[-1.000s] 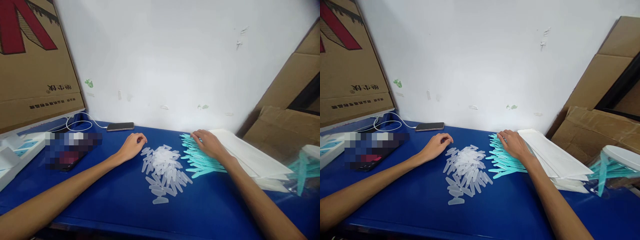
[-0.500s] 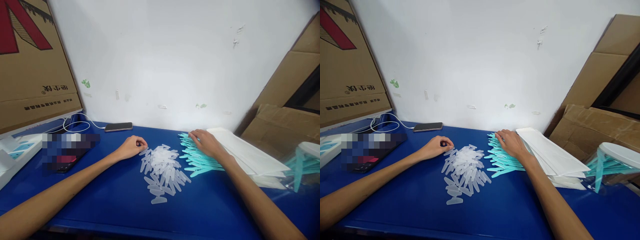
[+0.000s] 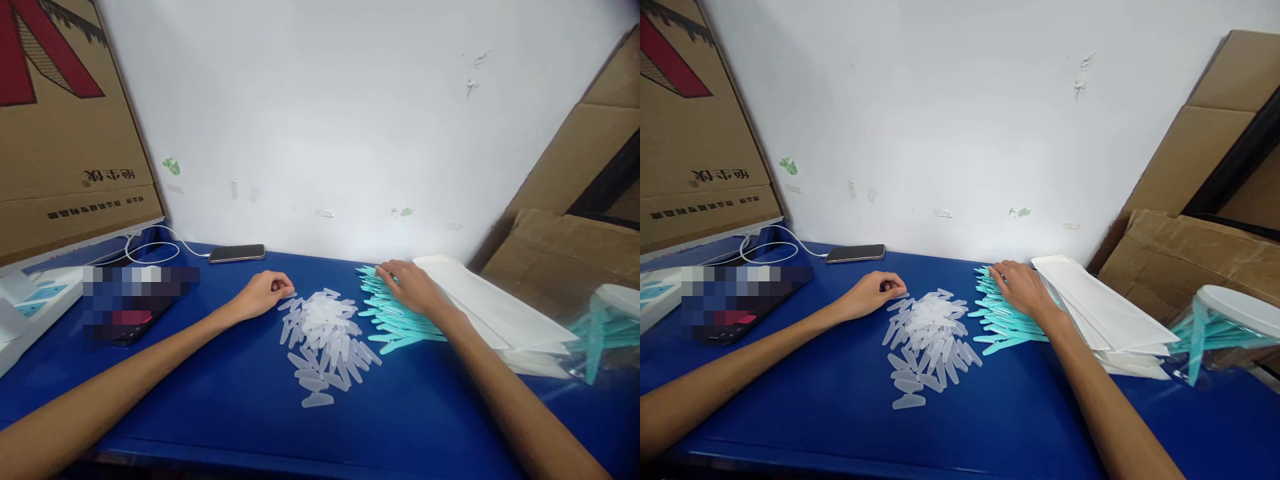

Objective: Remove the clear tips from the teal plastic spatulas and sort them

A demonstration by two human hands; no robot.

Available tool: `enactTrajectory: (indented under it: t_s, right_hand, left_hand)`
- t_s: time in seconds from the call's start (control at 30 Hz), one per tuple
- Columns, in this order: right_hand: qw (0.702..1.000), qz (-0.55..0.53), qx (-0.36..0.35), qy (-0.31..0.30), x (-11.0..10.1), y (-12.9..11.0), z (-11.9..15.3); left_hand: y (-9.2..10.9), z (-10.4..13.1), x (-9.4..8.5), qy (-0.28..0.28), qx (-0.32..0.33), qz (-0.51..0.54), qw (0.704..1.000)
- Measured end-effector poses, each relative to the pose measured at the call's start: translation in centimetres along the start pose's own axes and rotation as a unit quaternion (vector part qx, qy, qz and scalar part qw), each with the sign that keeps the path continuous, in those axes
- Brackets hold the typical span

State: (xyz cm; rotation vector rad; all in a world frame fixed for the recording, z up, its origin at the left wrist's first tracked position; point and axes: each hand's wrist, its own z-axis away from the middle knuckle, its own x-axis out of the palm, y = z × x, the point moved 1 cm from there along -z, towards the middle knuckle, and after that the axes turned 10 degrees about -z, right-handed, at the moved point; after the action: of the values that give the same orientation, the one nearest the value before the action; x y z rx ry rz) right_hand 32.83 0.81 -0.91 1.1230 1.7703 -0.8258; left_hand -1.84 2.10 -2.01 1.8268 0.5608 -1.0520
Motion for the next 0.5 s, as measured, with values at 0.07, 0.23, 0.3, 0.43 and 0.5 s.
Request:
enactTrajectory:
  t_s: [0.07,0.23,0.3,0.43,0.5]
  right_hand:
    - [1.0,0.0,0.0,0.0,-0.06,-0.06,0.01]
    - [1.0,-0.004,0.004,-0.008,-0.4,-0.41,0.03]
    - [1.0,-0.005,0.007,-0.01,-0.47,-0.51,0.03]
    - [1.0,-0.005,0.008,-0.008,-0.38,-0.49,0.0]
    - [1.0,-0.005,0.007,-0.01,-0.33,-0.45,0.0]
  left_hand:
    - [-0.11,-0.02,0.02,-0.003,0.005,-0.001,1.0]
    - [-0.36,-0.14,0.16,0.0,0.016,-0.014,1.0]
    - [-0.32,-0.16,0.19,0.002,0.015,-0.014,1.0]
    - [-0.16,-0.12,0.19,0.008,0.012,-0.014,1.0]
    - [-0.2,-0.13,0.22,0.011,0.011,-0.014,1.0]
